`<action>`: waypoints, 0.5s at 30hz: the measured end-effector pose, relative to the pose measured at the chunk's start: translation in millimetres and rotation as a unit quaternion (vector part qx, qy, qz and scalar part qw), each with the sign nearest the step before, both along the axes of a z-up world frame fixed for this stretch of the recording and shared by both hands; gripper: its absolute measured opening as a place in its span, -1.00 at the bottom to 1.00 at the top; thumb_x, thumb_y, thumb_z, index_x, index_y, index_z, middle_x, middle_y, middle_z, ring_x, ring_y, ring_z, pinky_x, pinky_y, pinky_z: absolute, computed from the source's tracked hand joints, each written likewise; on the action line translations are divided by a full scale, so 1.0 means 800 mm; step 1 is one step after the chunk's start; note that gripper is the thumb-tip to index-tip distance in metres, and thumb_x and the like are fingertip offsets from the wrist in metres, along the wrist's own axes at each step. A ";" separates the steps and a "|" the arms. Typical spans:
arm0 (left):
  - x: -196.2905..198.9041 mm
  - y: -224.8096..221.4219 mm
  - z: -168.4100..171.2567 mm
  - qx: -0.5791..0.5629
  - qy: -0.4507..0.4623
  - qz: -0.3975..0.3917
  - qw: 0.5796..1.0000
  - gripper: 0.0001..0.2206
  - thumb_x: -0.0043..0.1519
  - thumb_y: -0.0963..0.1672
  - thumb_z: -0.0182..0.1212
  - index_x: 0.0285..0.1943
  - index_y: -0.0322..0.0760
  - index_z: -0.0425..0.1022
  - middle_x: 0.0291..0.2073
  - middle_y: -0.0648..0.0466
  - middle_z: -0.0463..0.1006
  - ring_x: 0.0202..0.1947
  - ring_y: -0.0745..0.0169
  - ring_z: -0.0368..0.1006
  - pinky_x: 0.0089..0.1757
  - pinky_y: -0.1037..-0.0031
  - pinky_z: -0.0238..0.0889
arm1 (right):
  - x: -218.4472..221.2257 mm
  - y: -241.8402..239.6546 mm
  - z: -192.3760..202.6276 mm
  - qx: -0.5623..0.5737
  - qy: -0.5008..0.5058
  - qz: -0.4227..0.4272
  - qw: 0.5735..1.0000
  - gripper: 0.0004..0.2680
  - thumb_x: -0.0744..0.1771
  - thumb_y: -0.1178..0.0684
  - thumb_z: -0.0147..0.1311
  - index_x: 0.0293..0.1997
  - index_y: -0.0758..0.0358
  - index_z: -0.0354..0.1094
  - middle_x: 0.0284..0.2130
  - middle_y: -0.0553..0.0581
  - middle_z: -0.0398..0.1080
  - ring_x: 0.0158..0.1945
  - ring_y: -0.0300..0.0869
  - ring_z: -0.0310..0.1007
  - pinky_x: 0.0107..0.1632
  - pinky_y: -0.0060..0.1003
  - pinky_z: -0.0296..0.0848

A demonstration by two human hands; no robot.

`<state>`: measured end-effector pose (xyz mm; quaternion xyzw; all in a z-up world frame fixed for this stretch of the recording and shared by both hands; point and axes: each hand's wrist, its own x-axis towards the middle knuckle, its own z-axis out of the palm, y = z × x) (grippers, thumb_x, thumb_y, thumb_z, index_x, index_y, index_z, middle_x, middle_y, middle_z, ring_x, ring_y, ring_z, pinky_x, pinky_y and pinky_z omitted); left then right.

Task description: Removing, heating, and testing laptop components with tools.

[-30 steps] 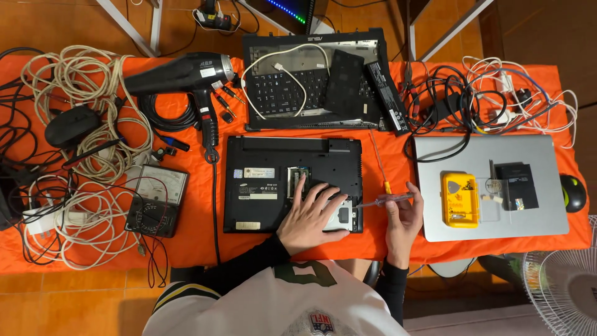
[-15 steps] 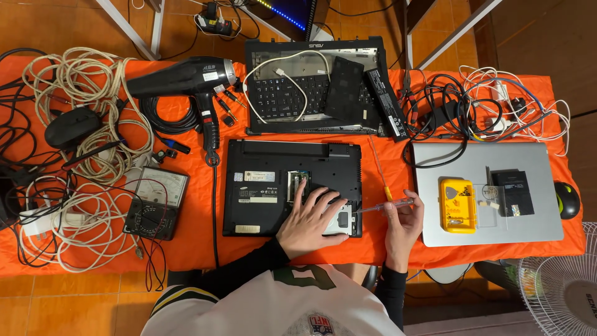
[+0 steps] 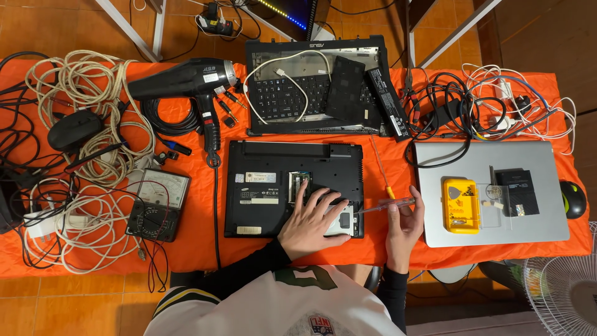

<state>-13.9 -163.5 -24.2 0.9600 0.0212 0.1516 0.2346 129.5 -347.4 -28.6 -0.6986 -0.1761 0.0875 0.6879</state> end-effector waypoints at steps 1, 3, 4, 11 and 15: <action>0.000 0.000 0.001 0.000 -0.002 -0.001 1.000 -0.31 0.22 0.21 0.16 0.39 -0.24 0.37 0.25 -0.03 0.30 0.39 -0.03 0.10 0.36 -0.33 -0.43 | 0.001 -0.003 -0.005 -0.004 0.004 -0.006 1.000 -0.58 0.42 0.21 0.05 0.48 0.33 0.01 -0.18 0.23 0.53 -0.02 -0.20 0.49 0.18 -0.31 0.37; 0.000 0.001 0.002 0.000 -0.001 -0.001 1.000 -0.31 0.22 0.21 0.16 0.38 -0.24 0.37 0.25 -0.02 0.30 0.39 -0.03 0.10 0.36 -0.33 -0.43 | 0.001 -0.004 -0.010 -0.013 -0.003 -0.012 1.000 -0.57 0.41 0.21 0.07 0.48 0.34 0.01 -0.17 0.24 0.52 -0.01 -0.20 0.49 0.16 -0.31 0.37; 0.000 0.001 0.002 0.000 0.000 -0.001 1.000 -0.32 0.22 0.21 0.16 0.38 -0.23 0.38 0.25 -0.02 0.30 0.39 -0.03 0.09 0.37 -0.33 -0.43 | 0.001 -0.005 -0.013 -0.021 -0.011 -0.018 1.000 -0.56 0.41 0.21 0.09 0.48 0.35 0.01 -0.17 0.24 0.51 -0.01 -0.19 0.49 0.14 -0.31 0.38; -0.001 0.000 -0.002 0.000 -0.010 -0.001 1.000 -0.35 0.23 0.21 0.17 0.35 -0.21 0.41 0.27 -0.03 0.29 0.39 -0.03 0.10 0.37 -0.32 -0.41 | -0.001 -0.007 -0.010 -0.006 -0.026 0.006 1.000 -0.52 0.43 0.21 0.04 0.57 0.34 -0.07 -0.13 0.23 0.51 0.06 -0.16 0.52 0.21 -0.33 0.38; -0.001 0.000 0.000 -0.002 -0.012 -0.004 1.000 -0.35 0.23 0.21 0.18 0.35 -0.22 0.42 0.25 -0.04 0.29 0.39 -0.04 0.09 0.37 -0.33 -0.42 | -0.004 -0.002 -0.002 -0.014 -0.022 0.006 1.000 -0.50 0.41 0.22 0.06 0.56 0.35 -0.08 -0.11 0.23 0.50 0.05 -0.13 0.52 0.15 -0.31 0.41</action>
